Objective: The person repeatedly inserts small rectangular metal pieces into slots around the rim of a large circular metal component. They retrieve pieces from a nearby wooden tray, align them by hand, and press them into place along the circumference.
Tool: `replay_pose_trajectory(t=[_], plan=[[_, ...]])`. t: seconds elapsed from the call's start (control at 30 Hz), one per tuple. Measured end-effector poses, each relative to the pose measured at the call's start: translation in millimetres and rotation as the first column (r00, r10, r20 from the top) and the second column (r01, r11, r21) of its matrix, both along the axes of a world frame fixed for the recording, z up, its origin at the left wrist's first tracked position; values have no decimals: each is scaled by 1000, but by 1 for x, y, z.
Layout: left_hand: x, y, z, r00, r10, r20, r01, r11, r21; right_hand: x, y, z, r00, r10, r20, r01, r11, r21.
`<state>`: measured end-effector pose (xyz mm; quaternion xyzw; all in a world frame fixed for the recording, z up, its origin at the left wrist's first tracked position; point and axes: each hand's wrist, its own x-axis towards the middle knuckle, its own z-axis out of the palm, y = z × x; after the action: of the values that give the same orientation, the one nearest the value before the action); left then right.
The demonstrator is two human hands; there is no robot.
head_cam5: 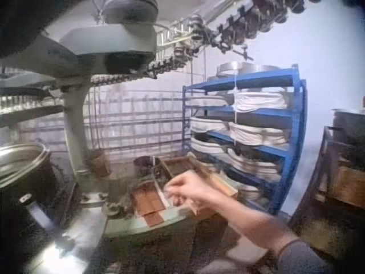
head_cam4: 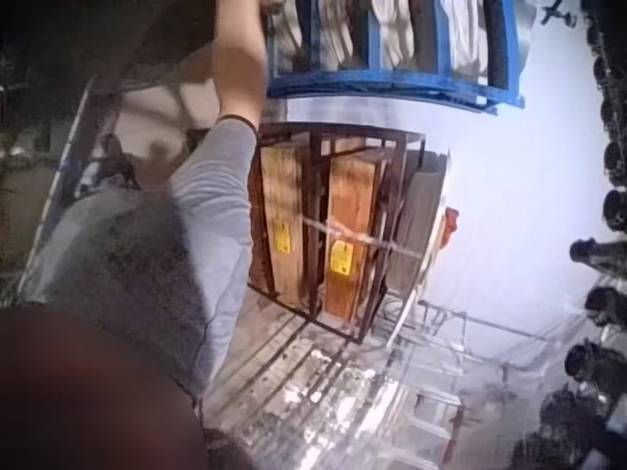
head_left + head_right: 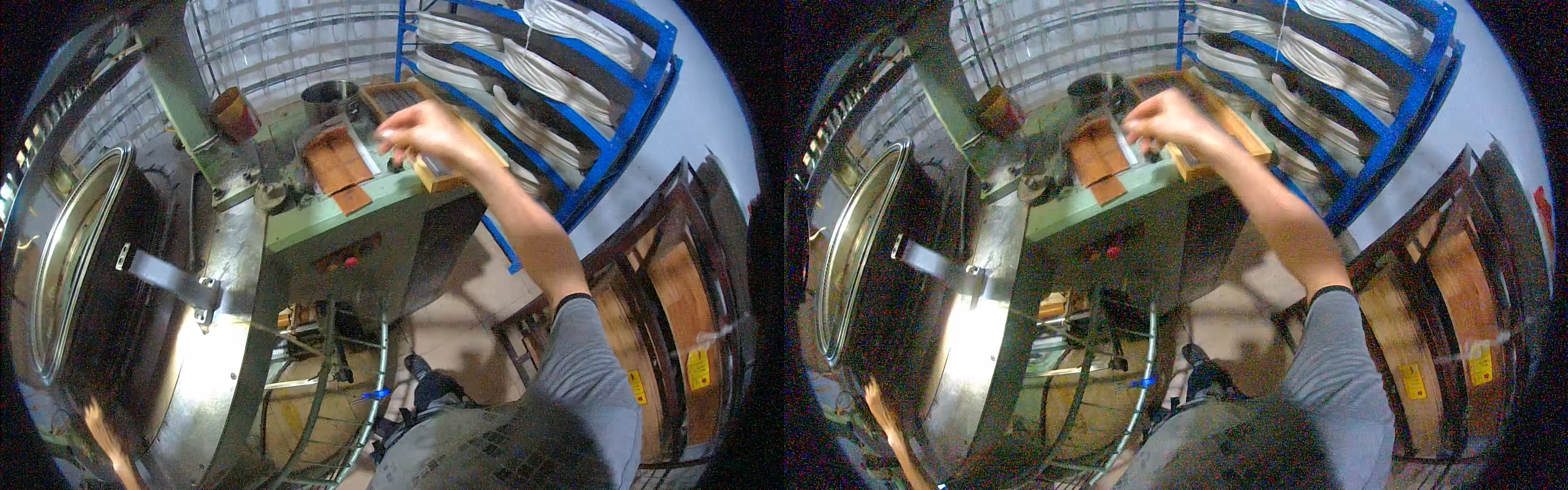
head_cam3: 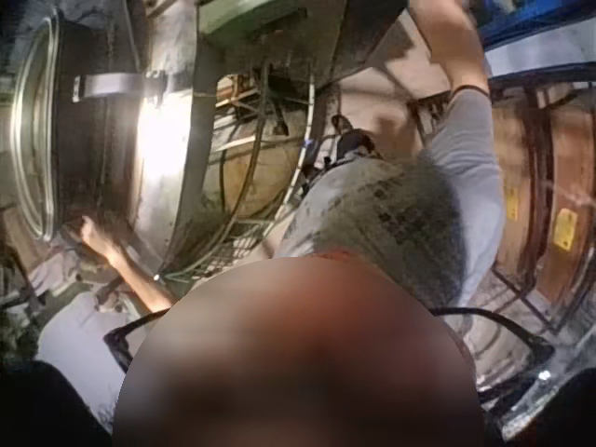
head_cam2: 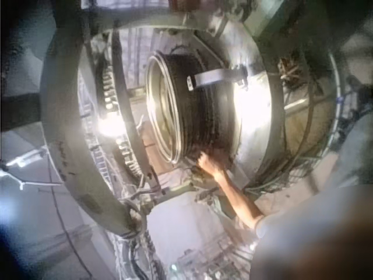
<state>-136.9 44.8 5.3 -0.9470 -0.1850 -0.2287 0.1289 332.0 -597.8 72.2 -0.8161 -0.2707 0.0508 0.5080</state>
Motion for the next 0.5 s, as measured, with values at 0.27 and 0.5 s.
replay_pose_trajectory(t=[0.27,0.5], plan=[[66,-164,-15,784,-182,593,433,845,-313,201,-126,-29,755,-91,649,416,832,-368],[246,-385,13,825,-228,517,386,895,-223,293,-103,-57,701,412,582,94,756,-648]])
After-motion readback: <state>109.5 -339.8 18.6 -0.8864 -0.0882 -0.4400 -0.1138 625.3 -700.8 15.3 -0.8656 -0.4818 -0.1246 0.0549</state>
